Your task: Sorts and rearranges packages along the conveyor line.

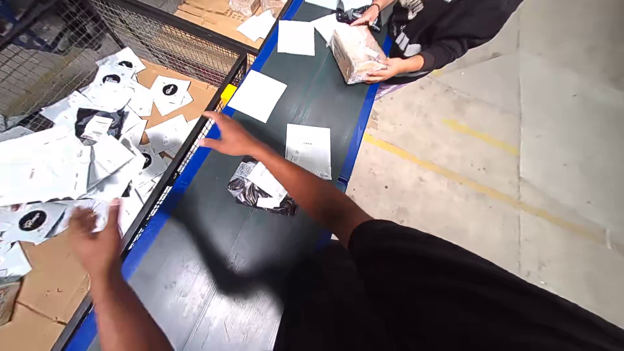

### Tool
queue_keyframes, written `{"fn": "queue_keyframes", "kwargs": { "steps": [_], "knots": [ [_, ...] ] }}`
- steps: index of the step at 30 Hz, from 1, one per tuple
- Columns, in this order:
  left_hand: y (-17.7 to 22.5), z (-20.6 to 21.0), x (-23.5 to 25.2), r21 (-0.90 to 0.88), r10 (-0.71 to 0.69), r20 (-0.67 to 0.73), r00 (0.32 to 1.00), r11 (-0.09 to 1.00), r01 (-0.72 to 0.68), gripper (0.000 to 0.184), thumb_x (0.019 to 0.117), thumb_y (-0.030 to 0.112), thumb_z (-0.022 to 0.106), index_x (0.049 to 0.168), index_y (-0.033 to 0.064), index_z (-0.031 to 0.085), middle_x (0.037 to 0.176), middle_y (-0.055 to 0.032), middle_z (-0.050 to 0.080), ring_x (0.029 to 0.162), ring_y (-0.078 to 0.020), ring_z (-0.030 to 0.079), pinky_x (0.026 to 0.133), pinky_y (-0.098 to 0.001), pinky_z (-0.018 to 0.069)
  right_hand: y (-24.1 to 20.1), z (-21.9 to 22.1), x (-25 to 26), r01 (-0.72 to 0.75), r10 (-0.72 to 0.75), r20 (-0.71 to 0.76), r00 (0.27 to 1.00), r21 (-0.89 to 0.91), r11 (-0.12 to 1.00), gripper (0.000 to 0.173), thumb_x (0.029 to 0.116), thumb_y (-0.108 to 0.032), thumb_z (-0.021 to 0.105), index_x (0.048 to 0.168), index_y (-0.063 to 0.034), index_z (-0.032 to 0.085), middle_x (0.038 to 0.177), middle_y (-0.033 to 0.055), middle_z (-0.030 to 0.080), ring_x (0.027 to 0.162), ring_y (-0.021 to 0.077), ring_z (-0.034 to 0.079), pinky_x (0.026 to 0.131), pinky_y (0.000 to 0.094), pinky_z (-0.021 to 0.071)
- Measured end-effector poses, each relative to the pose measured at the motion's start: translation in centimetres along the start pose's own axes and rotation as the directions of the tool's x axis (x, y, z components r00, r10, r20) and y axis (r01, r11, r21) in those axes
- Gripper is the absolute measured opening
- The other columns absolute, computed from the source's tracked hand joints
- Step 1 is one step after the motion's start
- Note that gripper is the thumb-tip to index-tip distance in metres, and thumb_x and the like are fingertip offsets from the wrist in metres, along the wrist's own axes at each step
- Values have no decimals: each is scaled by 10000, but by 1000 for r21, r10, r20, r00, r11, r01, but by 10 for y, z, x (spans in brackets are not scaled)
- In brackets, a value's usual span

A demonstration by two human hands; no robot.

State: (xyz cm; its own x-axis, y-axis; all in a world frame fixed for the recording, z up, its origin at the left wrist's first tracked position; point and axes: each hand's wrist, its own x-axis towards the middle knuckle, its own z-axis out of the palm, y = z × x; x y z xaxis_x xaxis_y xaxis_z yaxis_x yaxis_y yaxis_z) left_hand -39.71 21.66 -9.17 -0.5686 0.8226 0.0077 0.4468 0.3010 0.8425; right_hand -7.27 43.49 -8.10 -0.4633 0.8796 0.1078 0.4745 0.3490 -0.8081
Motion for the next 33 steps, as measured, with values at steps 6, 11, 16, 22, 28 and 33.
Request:
{"fn": "queue_keyframes", "kwargs": {
  "steps": [6, 11, 16, 22, 28, 33],
  "knots": [
    [-11, 176, -162, 270, -148, 341, 928, 961, 54, 1176, 706, 722, 784, 1482, -77, 405, 1384, -327, 526, 1270, -455, 547, 1064, -610, 463, 183, -109, -163, -330, 480, 122, 869, -578, 746, 1456, 510, -718, 906, 1616, -34, 251, 1639, 251, 296, 1497, 483, 287, 1129, 740, 301],
    [-23, 151, -197, -100, -243, 233, 942, 957, 272, 807, 714, 248, 932, 1323, -51, 495, 1162, -188, 672, 1093, -254, 670, 976, -447, 565, 146, -75, -219, -368, 528, 109, 842, -600, 711, 1281, 539, -731, 872, 1501, -15, 422, 1410, 311, 492, 1287, 497, 491, 997, 686, 429],
    [-42, 95, -169, -634, -145, 187, 972, 737, 232, 595, 771, -67, 778, 1285, 5, 488, 1085, -100, 698, 976, -197, 708, 859, -403, 626, 130, -48, -205, -319, 447, 511, 734, -322, 891, 630, 812, -531, 807, 1061, 28, 659, 991, 229, 658, 920, 370, 654, 805, 601, 529],
    [-55, 46, -86, -646, -52, 178, 983, 747, 156, 598, 819, -22, 765, 1358, 5, 507, 1191, -98, 693, 1068, -207, 696, 948, -417, 598, 77, -134, -47, -440, 340, 311, 888, 357, 824, 336, 1062, -278, 577, 1265, -11, 558, 920, 113, 691, 657, 173, 670, 620, 366, 612],
    [-49, 68, -17, -442, -48, 329, 943, 875, 199, 660, 819, 36, 808, 1392, -29, 486, 1228, -133, 682, 1113, -210, 683, 978, -412, 588, 142, -160, 68, -490, 483, -130, 866, -26, 871, 762, 935, -459, 723, 1457, 29, 456, 1318, 234, 621, 1157, 310, 657, 983, 478, 555],
    [-59, 95, -5, 331, -210, 473, 856, 942, 48, 1153, 650, 662, 864, 1520, 48, 421, 1605, -248, 310, 1468, -437, 315, 1144, -669, 315, 189, -113, 89, -379, 447, 9, 894, -516, 768, 1235, 680, -617, 867, 1551, 59, 311, 1525, 299, 428, 1406, 439, 454, 1115, 622, 423]
  ]
}}
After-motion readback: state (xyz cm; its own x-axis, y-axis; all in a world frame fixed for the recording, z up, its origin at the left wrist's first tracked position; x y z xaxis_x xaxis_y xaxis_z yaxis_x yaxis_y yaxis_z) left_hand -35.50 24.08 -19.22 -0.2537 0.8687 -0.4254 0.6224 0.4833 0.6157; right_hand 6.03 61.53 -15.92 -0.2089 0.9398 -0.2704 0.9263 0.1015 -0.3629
